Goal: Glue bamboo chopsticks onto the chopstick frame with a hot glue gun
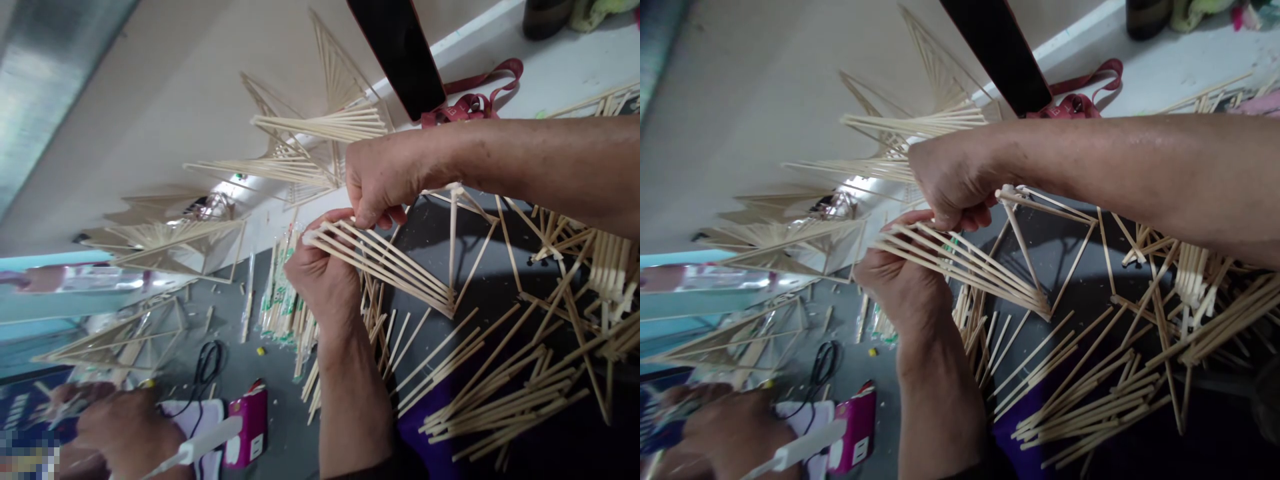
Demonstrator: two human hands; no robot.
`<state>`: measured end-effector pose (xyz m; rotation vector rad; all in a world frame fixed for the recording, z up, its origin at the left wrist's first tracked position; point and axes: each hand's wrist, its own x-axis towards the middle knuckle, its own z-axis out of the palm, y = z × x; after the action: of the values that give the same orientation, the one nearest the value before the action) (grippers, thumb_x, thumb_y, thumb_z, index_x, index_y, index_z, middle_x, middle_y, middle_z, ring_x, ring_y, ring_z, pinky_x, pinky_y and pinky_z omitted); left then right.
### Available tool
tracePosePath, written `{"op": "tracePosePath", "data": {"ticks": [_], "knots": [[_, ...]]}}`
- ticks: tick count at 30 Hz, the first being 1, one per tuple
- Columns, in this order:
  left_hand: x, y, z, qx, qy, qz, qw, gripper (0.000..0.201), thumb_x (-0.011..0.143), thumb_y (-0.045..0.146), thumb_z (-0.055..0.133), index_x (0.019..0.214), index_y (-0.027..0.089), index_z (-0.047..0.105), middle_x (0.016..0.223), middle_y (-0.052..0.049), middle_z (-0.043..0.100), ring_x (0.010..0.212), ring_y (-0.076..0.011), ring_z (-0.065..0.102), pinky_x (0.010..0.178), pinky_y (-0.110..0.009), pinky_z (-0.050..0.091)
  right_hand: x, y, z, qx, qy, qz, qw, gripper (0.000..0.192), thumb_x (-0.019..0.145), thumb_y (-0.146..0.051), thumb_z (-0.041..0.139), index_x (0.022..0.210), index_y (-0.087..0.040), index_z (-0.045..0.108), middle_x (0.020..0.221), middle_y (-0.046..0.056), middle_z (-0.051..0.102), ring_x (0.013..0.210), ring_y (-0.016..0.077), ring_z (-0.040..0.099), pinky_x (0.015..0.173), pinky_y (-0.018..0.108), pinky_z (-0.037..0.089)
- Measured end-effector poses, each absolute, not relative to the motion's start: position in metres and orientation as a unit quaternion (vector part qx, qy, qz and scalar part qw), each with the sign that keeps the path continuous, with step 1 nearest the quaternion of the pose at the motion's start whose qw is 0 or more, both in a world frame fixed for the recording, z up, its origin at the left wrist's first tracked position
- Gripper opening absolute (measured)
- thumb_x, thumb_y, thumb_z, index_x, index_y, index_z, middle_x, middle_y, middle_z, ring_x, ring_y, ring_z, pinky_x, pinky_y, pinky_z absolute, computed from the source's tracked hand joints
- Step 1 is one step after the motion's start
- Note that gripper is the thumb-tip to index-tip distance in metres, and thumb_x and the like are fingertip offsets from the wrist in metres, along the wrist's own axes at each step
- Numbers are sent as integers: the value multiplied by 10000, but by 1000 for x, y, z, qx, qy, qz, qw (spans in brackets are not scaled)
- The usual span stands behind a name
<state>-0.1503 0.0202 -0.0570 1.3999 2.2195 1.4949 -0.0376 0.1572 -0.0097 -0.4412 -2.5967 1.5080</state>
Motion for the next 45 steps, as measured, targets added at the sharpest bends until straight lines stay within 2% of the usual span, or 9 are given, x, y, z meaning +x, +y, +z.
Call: {"op": "tracePosePath", "data": {"ticks": [4, 8, 11, 14, 21, 28, 32, 40, 45], "knots": [[-150, 19, -59, 453, 707, 540, 56, 86, 750, 189, 695, 773, 236, 763, 770, 2, 716, 687, -133, 638, 682, -293, 494, -38, 157, -9, -148, -850, 503, 48, 193, 726, -61, 602, 535, -72, 627, 371, -66, 497, 368, 49, 491, 393, 122, 287], [-152, 19, -60, 451, 698, 552, 69, 153, 747, 213, 729, 889, 253, 772, 820, -3, 742, 754, -147, 675, 740, -310, 526, -36, 157, -7, -142, -855, 497, 46, 206, 745, -72, 600, 542, -68, 634, 368, -68, 493, 380, 42, 500, 391, 109, 299], [-155, 19, -61, 460, 673, 576, 57, 263, 713, 197, 764, 961, 286, 758, 817, 28, 745, 734, -125, 677, 725, -281, 530, -35, 157, -6, -144, -854, 498, 37, 169, 751, -80, 599, 597, -62, 667, 391, -73, 509, 403, 42, 519, 440, 116, 368], [-157, 20, -62, 465, 679, 566, 40, 178, 726, 194, 748, 887, 269, 765, 789, 33, 737, 691, -113, 660, 678, -260, 509, -34, 158, -7, -142, -852, 503, 40, 143, 751, -87, 602, 638, -57, 685, 415, -70, 526, 420, 47, 528, 492, 141, 423], [-153, 19, -59, 460, 702, 542, 38, 155, 744, 218, 724, 888, 251, 770, 724, 33, 710, 649, -114, 624, 644, -256, 473, -34, 158, -7, -141, -859, 490, 51, 118, 735, -92, 617, 658, -47, 696, 408, -71, 507, 412, 50, 516, 434, 134, 329], [-150, 19, -59, 455, 708, 539, 33, 90, 756, 228, 706, 824, 218, 764, 731, 5, 718, 657, -124, 625, 647, -268, 472, -35, 157, -5, -140, -873, 465, 48, 128, 744, -96, 634, 643, -46, 694, 432, -44, 539, 523, 117, 619, 611, 232, 488], [-149, 19, -59, 446, 717, 535, 36, 66, 761, 228, 705, 791, 206, 759, 722, 5, 714, 650, -116, 621, 645, -259, 471, -34, 156, -4, -142, -872, 466, 48, 124, 748, -85, 631, 660, -35, 702, 440, -35, 550, 560, 132, 638, 660, 278, 525], [-151, 19, -61, 453, 723, 521, 13, 95, 764, 222, 691, 843, 232, 743, 754, 31, 718, 678, -109, 644, 666, -243, 499, -33, 156, -4, -143, -875, 460, 48, 120, 731, -99, 627, 663, -50, 713, 380, -82, 498, 486, 75, 589, 504, 146, 396], [-150, 20, -62, 448, 730, 516, 5, 77, 764, 244, 694, 825, 245, 740, 750, 42, 716, 698, -109, 647, 687, -242, 514, -35, 157, -6, -132, -868, 477, 48, 156, 722, -82, 618, 574, -78, 665, 344, -101, 468, 408, 34, 540, 411, 95, 328]]}}
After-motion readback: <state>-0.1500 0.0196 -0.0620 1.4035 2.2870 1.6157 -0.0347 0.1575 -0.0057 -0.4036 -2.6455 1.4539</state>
